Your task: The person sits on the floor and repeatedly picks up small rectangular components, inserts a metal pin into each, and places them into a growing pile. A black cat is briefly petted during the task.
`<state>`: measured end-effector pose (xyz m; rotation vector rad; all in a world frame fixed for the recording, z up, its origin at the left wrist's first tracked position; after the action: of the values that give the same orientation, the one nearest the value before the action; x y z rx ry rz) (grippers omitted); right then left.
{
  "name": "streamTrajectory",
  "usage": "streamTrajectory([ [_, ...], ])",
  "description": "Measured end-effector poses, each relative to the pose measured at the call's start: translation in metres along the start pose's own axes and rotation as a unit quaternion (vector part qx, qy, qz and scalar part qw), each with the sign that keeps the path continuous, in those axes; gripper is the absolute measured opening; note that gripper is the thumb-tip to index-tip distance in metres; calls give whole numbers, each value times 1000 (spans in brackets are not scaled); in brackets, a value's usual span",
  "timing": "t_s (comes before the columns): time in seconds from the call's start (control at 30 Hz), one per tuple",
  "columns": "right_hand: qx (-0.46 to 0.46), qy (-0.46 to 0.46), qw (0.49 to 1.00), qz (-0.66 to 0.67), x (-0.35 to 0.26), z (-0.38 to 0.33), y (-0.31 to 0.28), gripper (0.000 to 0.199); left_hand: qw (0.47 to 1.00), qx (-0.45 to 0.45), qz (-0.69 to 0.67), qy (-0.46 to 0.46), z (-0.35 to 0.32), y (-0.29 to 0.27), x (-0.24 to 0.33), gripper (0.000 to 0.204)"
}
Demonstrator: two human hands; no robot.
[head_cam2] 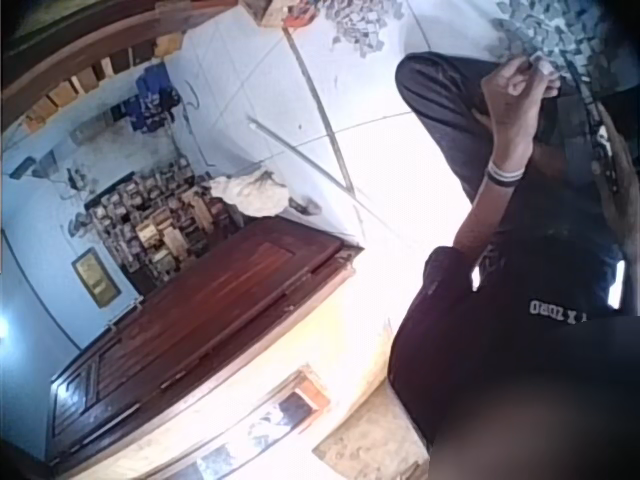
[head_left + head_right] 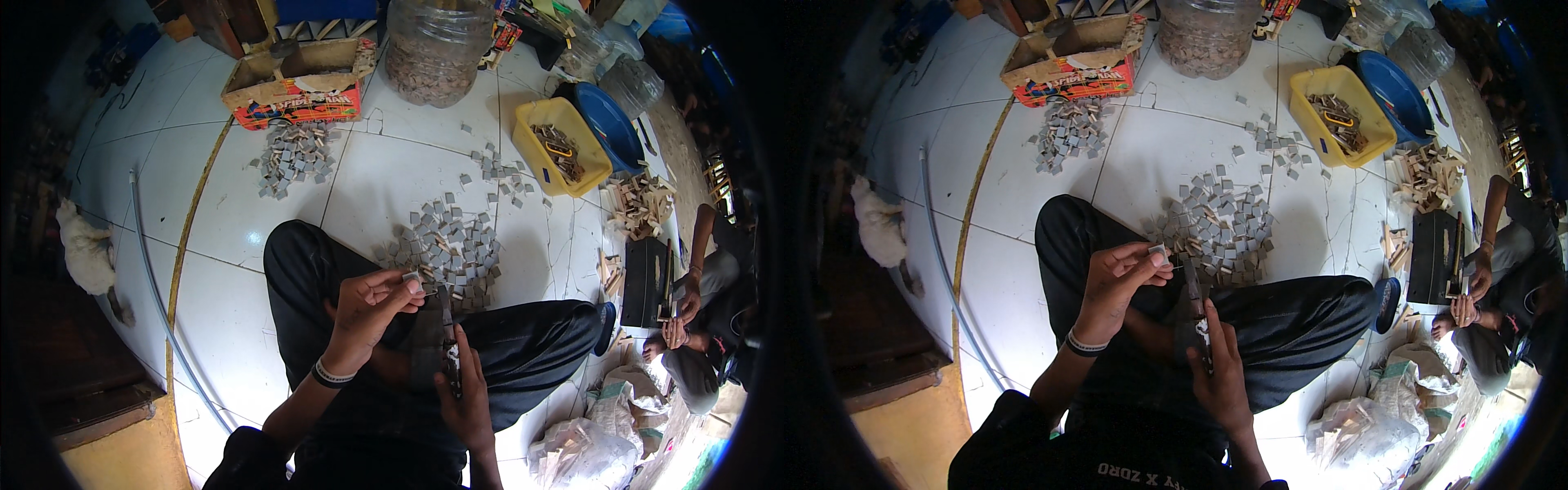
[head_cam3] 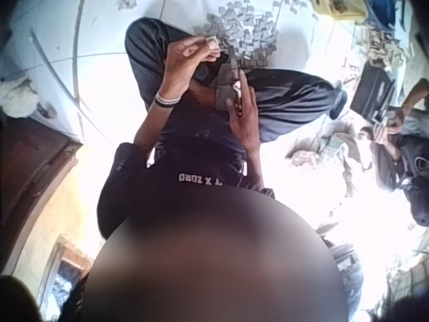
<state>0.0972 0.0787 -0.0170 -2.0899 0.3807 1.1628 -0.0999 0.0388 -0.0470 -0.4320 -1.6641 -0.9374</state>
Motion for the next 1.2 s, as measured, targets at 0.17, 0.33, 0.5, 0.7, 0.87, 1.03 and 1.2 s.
streamTrajectory([
  [0.17,-3,9,1000,-4,4,0,0,76,1000,4,9,8,0,2,0,32],
  [0.33,-5,7,1000,-6,3,0,-1,75,1000,-1,6,8,-1,2,0,31],
  [0.5,-4,6,1000,-10,0,-2,-1,74,1000,-3,-5,2,-2,1,-1,33],
  [0.7,-9,-14,1000,0,4,-1,1,72,1000,-4,-8,-7,-3,-1,-5,32],
  [0.87,-95,-1,991,95,14,-3,8,72,994,-73,-85,-16,-3,4,-9,43],
  [1.03,-275,110,888,353,21,-16,24,67,936,-230,-263,-33,-14,22,-15,50],
  [1.2,-371,134,804,444,16,-30,38,66,910,-241,-337,-21,-18,19,-25,32],
])
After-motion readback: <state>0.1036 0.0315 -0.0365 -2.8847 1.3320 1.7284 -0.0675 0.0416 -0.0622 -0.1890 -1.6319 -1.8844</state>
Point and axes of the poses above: each hand's wrist, its own z-axis towards the middle knuckle, its own y-axis out of the palm, x = y × z, the point moved 8 cm from there along z, towards the middle knuckle, and after that the axes turned 13 degrees about y, right-handed, at the moved point
